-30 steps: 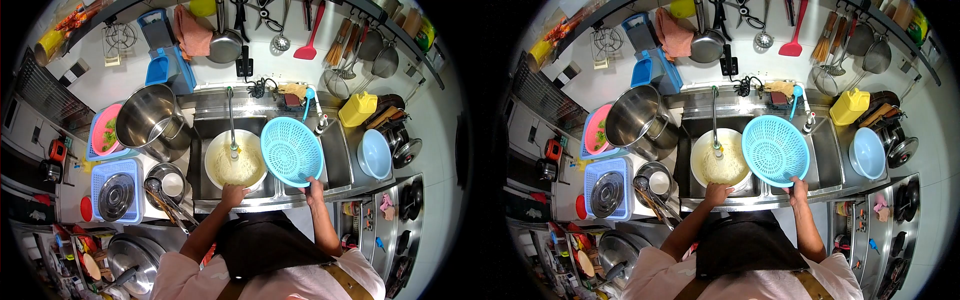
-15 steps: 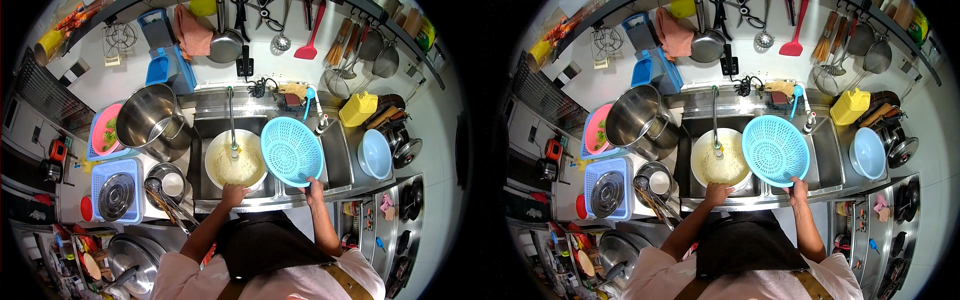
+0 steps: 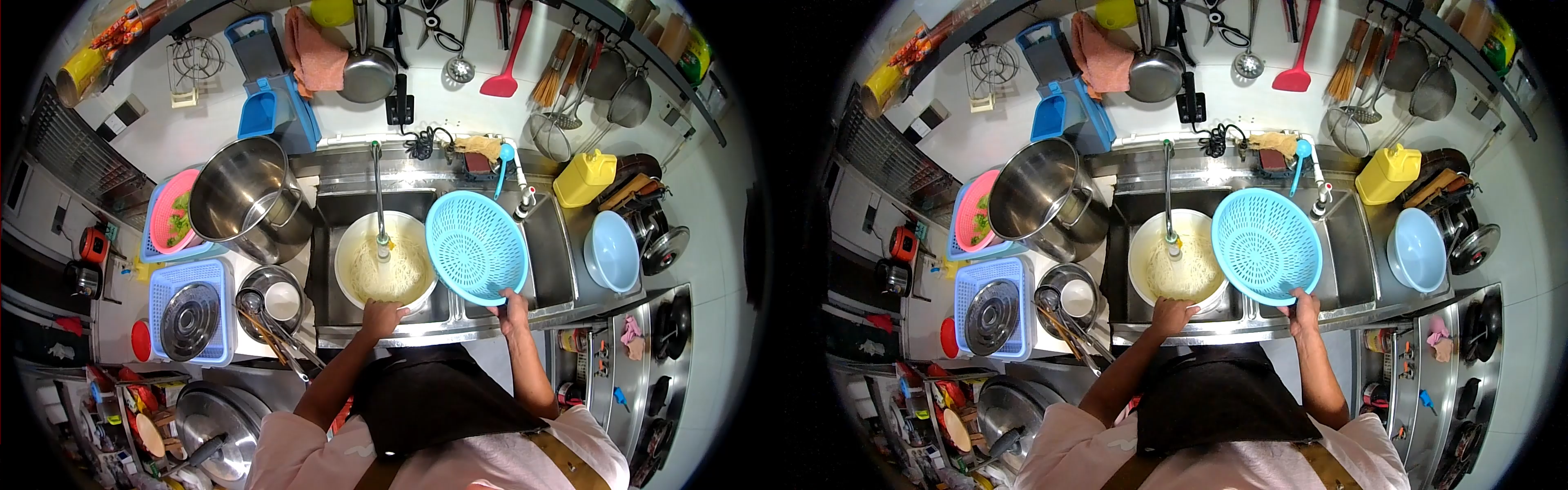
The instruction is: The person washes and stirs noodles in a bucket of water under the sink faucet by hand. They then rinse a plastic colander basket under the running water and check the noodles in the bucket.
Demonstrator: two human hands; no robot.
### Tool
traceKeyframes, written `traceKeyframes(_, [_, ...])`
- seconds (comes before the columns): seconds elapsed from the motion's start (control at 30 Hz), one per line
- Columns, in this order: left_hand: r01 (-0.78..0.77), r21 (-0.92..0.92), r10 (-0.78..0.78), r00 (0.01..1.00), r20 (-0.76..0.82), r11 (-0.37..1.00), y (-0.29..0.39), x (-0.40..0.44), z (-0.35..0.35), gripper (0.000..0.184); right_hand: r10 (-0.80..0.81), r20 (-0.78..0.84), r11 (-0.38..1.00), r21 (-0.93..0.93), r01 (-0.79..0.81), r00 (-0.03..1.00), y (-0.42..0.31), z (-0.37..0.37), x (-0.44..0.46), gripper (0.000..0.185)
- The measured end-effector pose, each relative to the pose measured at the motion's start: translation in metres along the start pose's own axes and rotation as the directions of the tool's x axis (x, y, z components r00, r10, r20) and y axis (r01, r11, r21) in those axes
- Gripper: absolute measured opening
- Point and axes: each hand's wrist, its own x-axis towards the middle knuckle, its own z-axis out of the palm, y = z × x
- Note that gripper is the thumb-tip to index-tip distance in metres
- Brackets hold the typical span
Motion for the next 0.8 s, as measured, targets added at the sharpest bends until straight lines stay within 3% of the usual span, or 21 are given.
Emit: traceKeyframes(0.8, [0.022, -0.002, -0.022, 0.999, 0.035, 1.0, 0.0023, 0.0003, -0.0049, 0.038, -0.005, -0.02, 1.0, 0.005, 0.005, 1.0, -0.005, 0.0049, -0.0042, 0.039])
